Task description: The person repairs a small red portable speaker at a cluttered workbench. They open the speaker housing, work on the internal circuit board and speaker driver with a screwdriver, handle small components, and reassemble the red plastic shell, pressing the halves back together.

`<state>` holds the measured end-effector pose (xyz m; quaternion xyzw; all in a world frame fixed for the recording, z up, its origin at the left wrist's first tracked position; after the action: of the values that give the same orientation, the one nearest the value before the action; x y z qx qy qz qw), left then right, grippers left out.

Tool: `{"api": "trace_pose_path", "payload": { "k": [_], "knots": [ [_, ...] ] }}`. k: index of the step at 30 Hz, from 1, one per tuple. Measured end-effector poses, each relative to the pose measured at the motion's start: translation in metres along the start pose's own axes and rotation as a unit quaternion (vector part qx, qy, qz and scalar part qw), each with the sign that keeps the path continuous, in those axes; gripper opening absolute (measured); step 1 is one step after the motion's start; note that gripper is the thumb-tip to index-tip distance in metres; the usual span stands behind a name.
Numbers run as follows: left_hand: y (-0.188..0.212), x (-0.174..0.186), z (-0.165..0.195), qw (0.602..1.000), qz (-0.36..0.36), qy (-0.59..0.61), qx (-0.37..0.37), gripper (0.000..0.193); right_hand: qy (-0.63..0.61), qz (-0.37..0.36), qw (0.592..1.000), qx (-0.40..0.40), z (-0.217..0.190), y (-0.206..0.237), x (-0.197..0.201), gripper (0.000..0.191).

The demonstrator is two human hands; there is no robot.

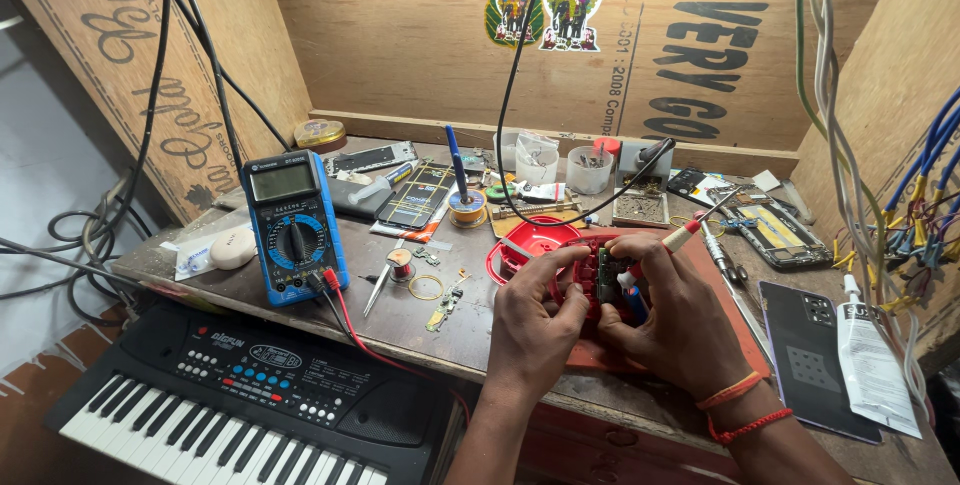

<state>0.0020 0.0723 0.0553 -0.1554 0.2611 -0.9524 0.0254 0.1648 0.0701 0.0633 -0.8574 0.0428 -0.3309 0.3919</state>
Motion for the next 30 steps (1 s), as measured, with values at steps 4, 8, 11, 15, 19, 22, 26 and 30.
{"api": "trace_pose_path", "payload": {
  "k": [4, 8, 11, 15, 19, 22, 26, 30],
  "knots": [
    [0.0000, -0.0003, -0.0020, 1.000, 0.001, -0.017, 0.006, 0.038, -0.009, 0.000, 1.000, 0.009, -0.0006, 0.0004, 0.0003, 0.059],
    [-0.0001, 0.0010, -0.0003, 0.999, 0.014, -0.020, -0.024, 0.037, 0.002, -0.004, 1.000, 0.005, -0.0007, 0.0000, 0.0000, 0.059],
    [-0.0006, 0.0003, -0.0012, 1.000, 0.002, -0.027, -0.003, 0.038, -0.001, -0.003, 1.000, 0.007, -0.0013, 0.0000, 0.0002, 0.059],
    [-0.0004, 0.0010, 0.0022, 0.999, 0.011, -0.035, -0.017, 0.033, -0.009, 0.003, 1.000, 0.004, -0.0020, -0.0002, 0.0005, 0.060],
    [0.0002, 0.0009, 0.0027, 0.999, 0.011, -0.033, -0.007, 0.030, -0.007, 0.003, 1.000, -0.003, -0.0024, -0.0003, 0.0003, 0.061],
    [-0.0001, 0.0013, 0.0028, 0.999, 0.012, -0.030, -0.012, 0.031, -0.011, 0.003, 1.000, 0.004, -0.0029, -0.0004, 0.0004, 0.061],
    [-0.0003, 0.0016, 0.0036, 0.999, 0.017, -0.037, -0.036, 0.034, -0.006, -0.001, 1.000, 0.022, -0.0031, -0.0007, 0.0005, 0.059],
    [0.0000, 0.0017, 0.0028, 0.998, 0.014, -0.049, -0.040, 0.037, -0.005, -0.004, 1.000, 0.023, -0.0025, -0.0009, 0.0005, 0.059]
  ]
}}
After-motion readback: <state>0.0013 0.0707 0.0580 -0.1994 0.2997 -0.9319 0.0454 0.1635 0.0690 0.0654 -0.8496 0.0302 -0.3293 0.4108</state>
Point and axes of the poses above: each hand's wrist, its own y-axis away from the middle knuckle, its own x-axis out of the back of the hand, z = x × y, the point moved 4 cm from there along -y, towards the middle knuckle, and after that the axes turned 10 degrees about -y, right-handed, at the moved point
